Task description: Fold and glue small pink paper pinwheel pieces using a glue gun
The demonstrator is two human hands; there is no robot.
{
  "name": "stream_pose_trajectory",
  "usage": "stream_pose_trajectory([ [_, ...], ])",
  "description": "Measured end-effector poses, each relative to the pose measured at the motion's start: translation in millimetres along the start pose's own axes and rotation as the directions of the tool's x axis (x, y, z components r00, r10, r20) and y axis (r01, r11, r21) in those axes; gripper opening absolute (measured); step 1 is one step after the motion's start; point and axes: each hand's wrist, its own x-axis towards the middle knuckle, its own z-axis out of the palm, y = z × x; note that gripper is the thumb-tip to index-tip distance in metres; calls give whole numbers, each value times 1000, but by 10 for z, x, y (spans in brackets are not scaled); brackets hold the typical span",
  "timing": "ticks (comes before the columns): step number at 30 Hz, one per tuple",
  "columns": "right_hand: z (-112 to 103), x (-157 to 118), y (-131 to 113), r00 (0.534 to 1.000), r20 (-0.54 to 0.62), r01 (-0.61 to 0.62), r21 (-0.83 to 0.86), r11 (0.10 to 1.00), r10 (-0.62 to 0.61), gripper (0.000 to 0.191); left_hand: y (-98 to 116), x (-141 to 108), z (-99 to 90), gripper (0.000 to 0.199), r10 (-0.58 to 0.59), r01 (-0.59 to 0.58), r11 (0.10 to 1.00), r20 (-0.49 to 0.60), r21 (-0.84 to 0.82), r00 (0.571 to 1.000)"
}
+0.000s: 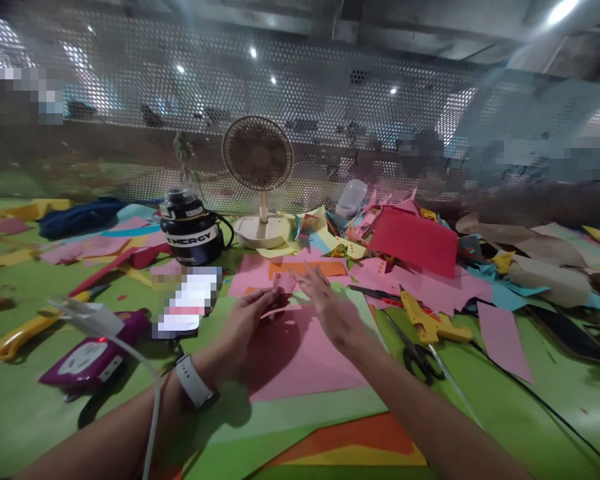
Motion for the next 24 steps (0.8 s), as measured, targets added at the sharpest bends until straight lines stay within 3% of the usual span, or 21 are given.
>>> stream_pose_trajectory([
  [3, 27, -37, -61, 999, 29, -26, 12, 1000, 26, 52, -8, -26, 18, 19, -7, 7, 1000, 20, 9, 1000],
  [9, 89, -56, -46, 996, 28, 83, -176, 981, -79, 53, -13, -40, 37, 16, -33, 34, 999, 24, -19, 999],
  [13, -9, -21, -51, 969, -174, 143, -182, 973, -175, 44, 9, -3, 21, 15, -66, 65, 997, -17, -50, 998],
  [16, -192, 60, -32, 947, -295, 89, -142, 986, -128, 31, 23, 23, 10, 14, -70, 67, 996, -50, -59, 996],
  [18, -327, 103, -15, 978, -201, 17, -155, 988, -48, 24, 30, 36, 2, 15, -43, 39, 997, -54, -64, 998],
  [20, -423, 103, -9, 1000, 10, 4, -250, 968, -2, 20, 33, 51, -10, 18, -12, 7, 998, -62, -70, 998],
  [22, -446, 45, -13, 982, 190, 93, -386, 918, -20, 22, 35, 68, -23, 20, 8, -13, 997, -73, -72, 997],
  [24, -391, -58, -16, 963, 267, 184, -529, 828, -44, 28, 34, 81, -34, 22, 15, -22, 997, -84, -73, 996],
])
